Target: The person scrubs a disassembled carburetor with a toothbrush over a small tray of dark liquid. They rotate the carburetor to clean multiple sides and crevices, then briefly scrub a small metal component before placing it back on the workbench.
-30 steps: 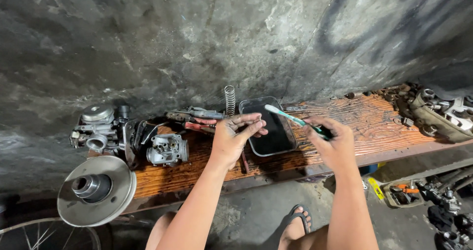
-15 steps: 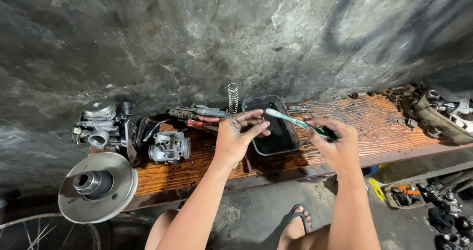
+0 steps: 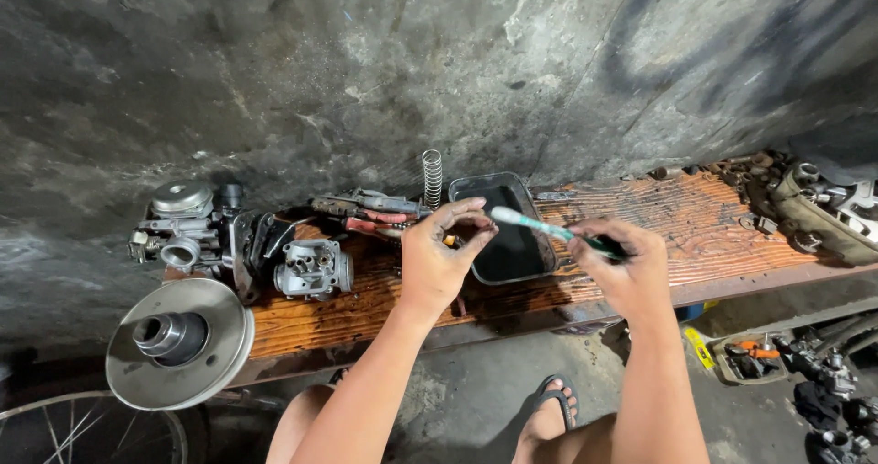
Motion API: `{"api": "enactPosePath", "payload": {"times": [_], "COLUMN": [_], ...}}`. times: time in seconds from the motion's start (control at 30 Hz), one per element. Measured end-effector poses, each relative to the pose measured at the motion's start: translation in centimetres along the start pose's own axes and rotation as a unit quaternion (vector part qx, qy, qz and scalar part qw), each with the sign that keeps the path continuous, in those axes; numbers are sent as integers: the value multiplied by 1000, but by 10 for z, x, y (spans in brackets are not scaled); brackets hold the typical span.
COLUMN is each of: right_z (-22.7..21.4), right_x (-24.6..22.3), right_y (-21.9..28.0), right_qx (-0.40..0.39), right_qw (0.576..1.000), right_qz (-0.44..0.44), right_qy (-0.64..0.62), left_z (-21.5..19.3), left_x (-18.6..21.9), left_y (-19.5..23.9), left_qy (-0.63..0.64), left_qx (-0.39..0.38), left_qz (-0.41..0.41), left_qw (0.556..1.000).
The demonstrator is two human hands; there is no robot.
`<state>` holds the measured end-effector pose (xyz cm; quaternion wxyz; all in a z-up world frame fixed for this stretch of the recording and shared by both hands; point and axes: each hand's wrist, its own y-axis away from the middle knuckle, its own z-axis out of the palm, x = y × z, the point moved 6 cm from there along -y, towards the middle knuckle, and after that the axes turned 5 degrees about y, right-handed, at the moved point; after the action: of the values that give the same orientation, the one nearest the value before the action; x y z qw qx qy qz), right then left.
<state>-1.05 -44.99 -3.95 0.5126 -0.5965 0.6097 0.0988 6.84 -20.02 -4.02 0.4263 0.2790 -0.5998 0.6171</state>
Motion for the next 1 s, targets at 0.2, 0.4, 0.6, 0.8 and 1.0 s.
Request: {"api": "enactPosePath", "payload": {"times": [0.2,0.4,0.6,0.8,1.0], "right_z": [-2,-2,-5,-6,-6], "right_x": [13,-5,-7,-15,-10], "right_y": [1,0,-4,-4,-1], "right_qx": [5,10,2,17,24], "right_qw": [999,1000,1000,1000,1000], "right_qz": [25,11,-15,-4,8], "right_qy": [31,15,16,22,14], "left_z": [0,-1,0,3,7], "left_x": [0,2,-2,-8,-23], "left_y": [2,4,5,5,10], "left_qy": [-52,-53,-14,144,257], "left_qx": [14,20,20,-4,-6], "left_qz": [37,30,-17,-100,-159], "left_qw": [998,998,1000,984,953]}}
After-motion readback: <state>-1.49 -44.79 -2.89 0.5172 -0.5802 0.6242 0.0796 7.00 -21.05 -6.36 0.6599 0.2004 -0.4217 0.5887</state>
